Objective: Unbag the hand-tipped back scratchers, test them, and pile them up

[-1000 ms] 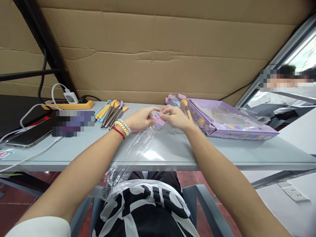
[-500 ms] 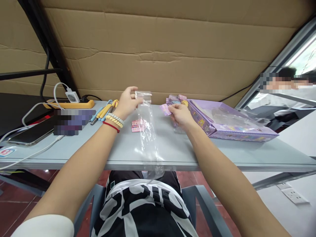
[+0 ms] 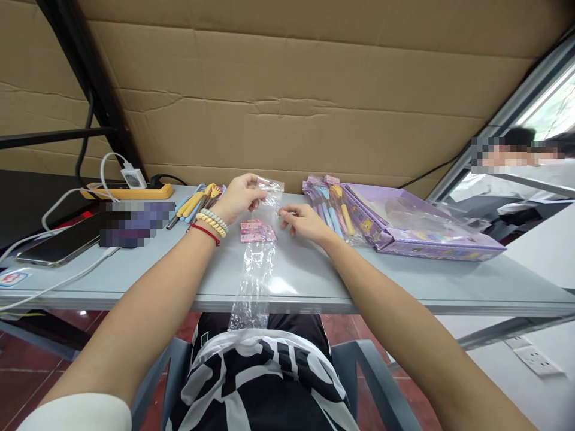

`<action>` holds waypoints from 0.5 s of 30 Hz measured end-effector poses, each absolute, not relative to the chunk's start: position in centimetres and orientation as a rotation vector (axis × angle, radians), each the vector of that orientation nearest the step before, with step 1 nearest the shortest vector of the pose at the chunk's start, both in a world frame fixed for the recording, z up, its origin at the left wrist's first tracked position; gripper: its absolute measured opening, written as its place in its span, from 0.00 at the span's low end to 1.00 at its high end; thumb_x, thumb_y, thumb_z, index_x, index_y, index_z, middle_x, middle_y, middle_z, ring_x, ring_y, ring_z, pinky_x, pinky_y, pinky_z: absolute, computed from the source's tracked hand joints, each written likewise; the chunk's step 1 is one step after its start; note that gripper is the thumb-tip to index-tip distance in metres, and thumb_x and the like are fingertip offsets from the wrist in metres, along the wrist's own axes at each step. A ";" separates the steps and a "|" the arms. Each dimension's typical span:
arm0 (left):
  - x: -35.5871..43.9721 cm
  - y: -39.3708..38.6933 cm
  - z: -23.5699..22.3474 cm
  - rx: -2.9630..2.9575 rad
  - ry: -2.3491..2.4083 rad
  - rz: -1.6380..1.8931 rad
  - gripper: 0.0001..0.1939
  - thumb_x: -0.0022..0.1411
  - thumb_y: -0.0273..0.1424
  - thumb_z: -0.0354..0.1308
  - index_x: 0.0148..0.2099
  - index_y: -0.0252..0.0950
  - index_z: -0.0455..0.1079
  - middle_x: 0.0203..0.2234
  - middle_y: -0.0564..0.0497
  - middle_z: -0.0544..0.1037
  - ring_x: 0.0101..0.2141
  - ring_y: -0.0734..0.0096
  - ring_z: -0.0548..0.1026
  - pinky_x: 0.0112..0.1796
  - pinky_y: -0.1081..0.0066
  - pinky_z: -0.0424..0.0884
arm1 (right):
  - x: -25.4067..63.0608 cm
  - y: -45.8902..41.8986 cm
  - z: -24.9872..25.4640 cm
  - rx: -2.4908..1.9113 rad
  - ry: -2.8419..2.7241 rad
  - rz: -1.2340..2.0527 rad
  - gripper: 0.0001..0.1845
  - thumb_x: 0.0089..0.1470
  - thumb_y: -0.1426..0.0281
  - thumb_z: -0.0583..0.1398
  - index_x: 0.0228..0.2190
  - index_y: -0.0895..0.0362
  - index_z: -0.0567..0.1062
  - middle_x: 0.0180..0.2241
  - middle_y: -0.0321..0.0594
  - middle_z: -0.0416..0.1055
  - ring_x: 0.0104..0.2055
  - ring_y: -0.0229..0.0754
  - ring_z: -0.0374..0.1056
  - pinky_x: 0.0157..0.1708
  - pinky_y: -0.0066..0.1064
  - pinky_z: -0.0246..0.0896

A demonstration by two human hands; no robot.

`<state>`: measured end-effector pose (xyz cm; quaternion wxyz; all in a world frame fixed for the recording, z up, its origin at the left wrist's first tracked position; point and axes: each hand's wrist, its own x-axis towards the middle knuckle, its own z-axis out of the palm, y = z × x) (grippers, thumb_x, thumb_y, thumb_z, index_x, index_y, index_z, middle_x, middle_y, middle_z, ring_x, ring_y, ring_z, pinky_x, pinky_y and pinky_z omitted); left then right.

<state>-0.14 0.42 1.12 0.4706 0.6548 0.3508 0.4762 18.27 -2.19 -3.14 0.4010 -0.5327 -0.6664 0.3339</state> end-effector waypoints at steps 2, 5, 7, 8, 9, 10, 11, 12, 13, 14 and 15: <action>0.6 0.1 0.6 1.673 0.916 1.059 0.12 0.48 0.21 0.59 0.37 0.35 0.64 0.16 0.58 0.68 0.15 0.80 0.63 0.18 0.76 0.58 | 18.4 -2.1 -2.7 -1.241 -1.509 0.905 0.04 0.47 0.71 0.58 0.28 0.59 0.72 0.25 0.37 0.71 0.18 0.32 0.63 0.14 0.23 0.53; 1.5 -0.4 -0.1 1.755 0.991 0.933 0.13 0.51 0.22 0.59 0.39 0.36 0.63 0.15 0.60 0.66 0.15 0.78 0.63 0.18 0.76 0.57 | 18.7 -2.4 -1.9 -1.084 -1.267 1.030 0.09 0.41 0.73 0.57 0.30 0.59 0.71 0.25 0.36 0.70 0.19 0.34 0.66 0.11 0.23 0.49; 1.8 -0.7 -0.3 1.797 1.013 0.882 0.13 0.52 0.23 0.59 0.40 0.36 0.63 0.15 0.60 0.66 0.15 0.78 0.63 0.18 0.76 0.57 | 18.9 -2.7 -1.6 -1.066 -1.257 1.049 0.13 0.39 0.73 0.58 0.33 0.59 0.71 0.22 0.33 0.68 0.18 0.35 0.65 0.11 0.24 0.48; 1.9 -0.9 -0.4 1.809 1.009 0.867 0.13 0.52 0.23 0.59 0.41 0.36 0.63 0.16 0.59 0.67 0.16 0.78 0.64 0.19 0.76 0.57 | 19.0 -2.9 -1.5 -1.077 -1.298 1.029 0.14 0.39 0.72 0.60 0.34 0.60 0.71 0.21 0.32 0.67 0.18 0.34 0.64 0.11 0.24 0.48; 1.9 -1.0 -0.4 1.815 0.993 0.855 0.14 0.52 0.24 0.59 0.42 0.36 0.64 0.17 0.59 0.67 0.16 0.78 0.64 0.19 0.76 0.58 | 19.0 -3.1 -1.5 -1.093 -1.347 0.995 0.14 0.39 0.72 0.61 0.33 0.60 0.71 0.19 0.31 0.66 0.17 0.33 0.63 0.12 0.24 0.49; 1.9 -1.0 -0.4 1.813 0.966 0.843 0.15 0.51 0.24 0.60 0.42 0.36 0.64 0.18 0.58 0.68 0.17 0.78 0.65 0.20 0.76 0.59 | 19.0 -3.2 -1.5 -1.105 -1.394 0.954 0.14 0.38 0.72 0.63 0.33 0.60 0.71 0.17 0.29 0.65 0.16 0.32 0.61 0.13 0.24 0.49; 1.9 -1.1 -0.5 1.805 0.934 0.835 0.16 0.51 0.25 0.60 0.43 0.36 0.64 0.19 0.58 0.68 0.18 0.78 0.66 0.20 0.76 0.59 | 19.0 -3.3 -1.5 -1.111 -1.435 0.917 0.14 0.38 0.72 0.63 0.32 0.60 0.71 0.16 0.28 0.63 0.16 0.31 0.60 0.14 0.23 0.50; 1.9 -1.0 -0.5 1.790 0.905 0.828 0.17 0.50 0.25 0.61 0.44 0.36 0.64 0.20 0.57 0.69 0.18 0.78 0.66 0.20 0.76 0.59 | 19.0 -3.3 -1.6 -1.111 -1.462 0.887 0.14 0.38 0.72 0.64 0.32 0.60 0.71 0.15 0.27 0.62 0.16 0.30 0.59 0.15 0.23 0.51; 2.0 -1.0 -0.5 1.770 0.884 0.827 0.17 0.50 0.26 0.61 0.43 0.36 0.64 0.21 0.57 0.70 0.18 0.78 0.66 0.20 0.76 0.58 | 19.0 -3.2 -1.7 -1.107 -1.475 0.864 0.13 0.39 0.72 0.64 0.32 0.60 0.71 0.15 0.27 0.63 0.16 0.29 0.59 0.16 0.23 0.52; 2.0 -0.9 -0.5 1.746 0.877 0.845 0.14 0.50 0.26 0.61 0.41 0.36 0.65 0.21 0.56 0.70 0.18 0.78 0.66 0.19 0.76 0.58 | 19.0 -3.2 -1.8 -1.106 -1.482 0.845 0.14 0.39 0.72 0.65 0.32 0.60 0.71 0.16 0.27 0.63 0.16 0.29 0.59 0.17 0.23 0.52; 2.1 -0.7 -0.5 1.720 0.884 0.889 0.11 0.50 0.26 0.60 0.38 0.36 0.65 0.21 0.55 0.70 0.17 0.79 0.66 0.19 0.75 0.58 | 19.0 -3.1 -1.8 -1.108 -1.486 0.831 0.15 0.39 0.71 0.65 0.33 0.59 0.71 0.17 0.27 0.64 0.16 0.29 0.59 0.17 0.23 0.53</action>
